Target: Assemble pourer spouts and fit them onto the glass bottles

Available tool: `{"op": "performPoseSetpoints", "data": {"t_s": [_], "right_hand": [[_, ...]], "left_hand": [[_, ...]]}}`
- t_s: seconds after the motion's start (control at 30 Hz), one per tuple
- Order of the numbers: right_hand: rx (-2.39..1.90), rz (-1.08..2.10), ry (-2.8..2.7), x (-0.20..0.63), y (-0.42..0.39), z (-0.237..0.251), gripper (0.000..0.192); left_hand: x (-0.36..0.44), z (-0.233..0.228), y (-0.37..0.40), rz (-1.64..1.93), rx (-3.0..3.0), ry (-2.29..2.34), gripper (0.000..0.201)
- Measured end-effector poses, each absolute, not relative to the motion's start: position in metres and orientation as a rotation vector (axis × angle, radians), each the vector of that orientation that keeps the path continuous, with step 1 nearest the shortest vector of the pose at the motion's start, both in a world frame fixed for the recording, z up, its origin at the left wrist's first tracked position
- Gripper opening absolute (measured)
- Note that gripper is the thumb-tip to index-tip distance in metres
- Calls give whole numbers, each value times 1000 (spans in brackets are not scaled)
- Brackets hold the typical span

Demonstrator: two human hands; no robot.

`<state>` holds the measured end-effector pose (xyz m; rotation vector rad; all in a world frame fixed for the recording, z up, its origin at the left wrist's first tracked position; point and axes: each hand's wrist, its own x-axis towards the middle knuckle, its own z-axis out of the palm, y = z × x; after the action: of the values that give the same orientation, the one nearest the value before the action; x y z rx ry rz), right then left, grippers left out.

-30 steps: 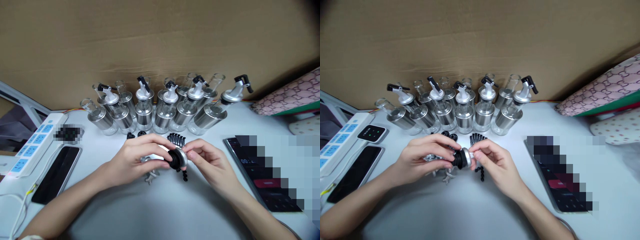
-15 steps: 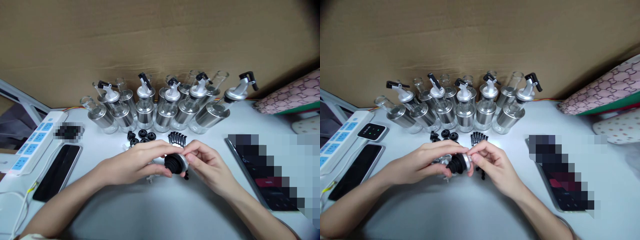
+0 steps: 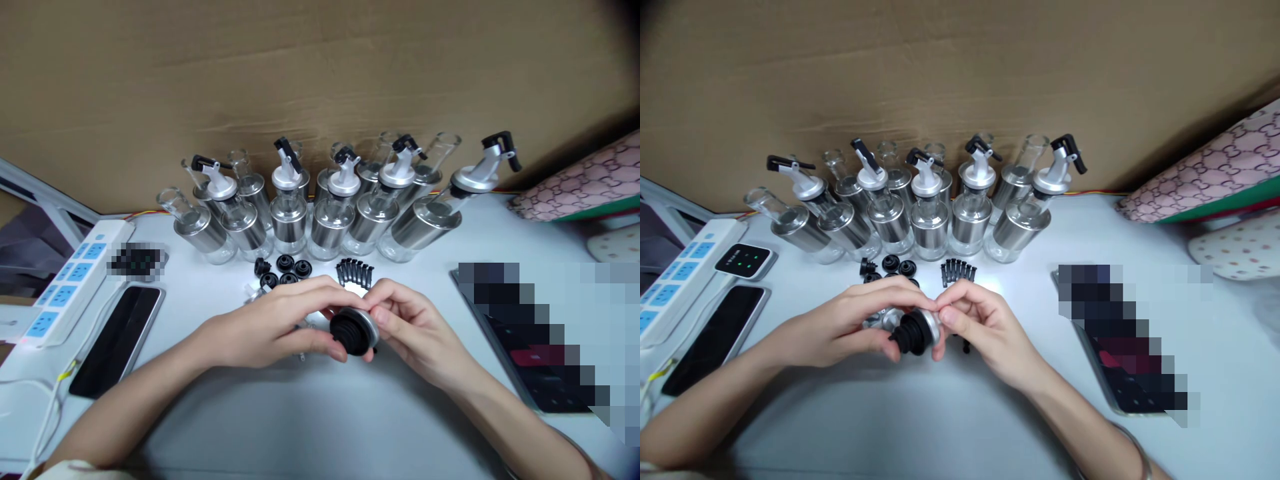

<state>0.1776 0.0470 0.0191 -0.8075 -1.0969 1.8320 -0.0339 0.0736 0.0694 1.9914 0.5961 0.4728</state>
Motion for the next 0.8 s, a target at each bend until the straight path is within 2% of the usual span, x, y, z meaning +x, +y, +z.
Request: {"op": "performPoseSetpoints", "data": {"t_s": [0.27, 0.5, 0.8], "right_hand": [[-735, 1921, -1027, 177, 45, 20, 20], [-781, 1902, -1045, 176, 45, 19, 24], [-720, 1939, -1028, 174, 45, 18, 20]], "left_hand": [[-36, 68, 75, 412, 1987, 615, 34], [-36, 67, 75, 336, 1881, 637, 33], [-34, 59, 74, 410, 1886, 607, 26]]}}
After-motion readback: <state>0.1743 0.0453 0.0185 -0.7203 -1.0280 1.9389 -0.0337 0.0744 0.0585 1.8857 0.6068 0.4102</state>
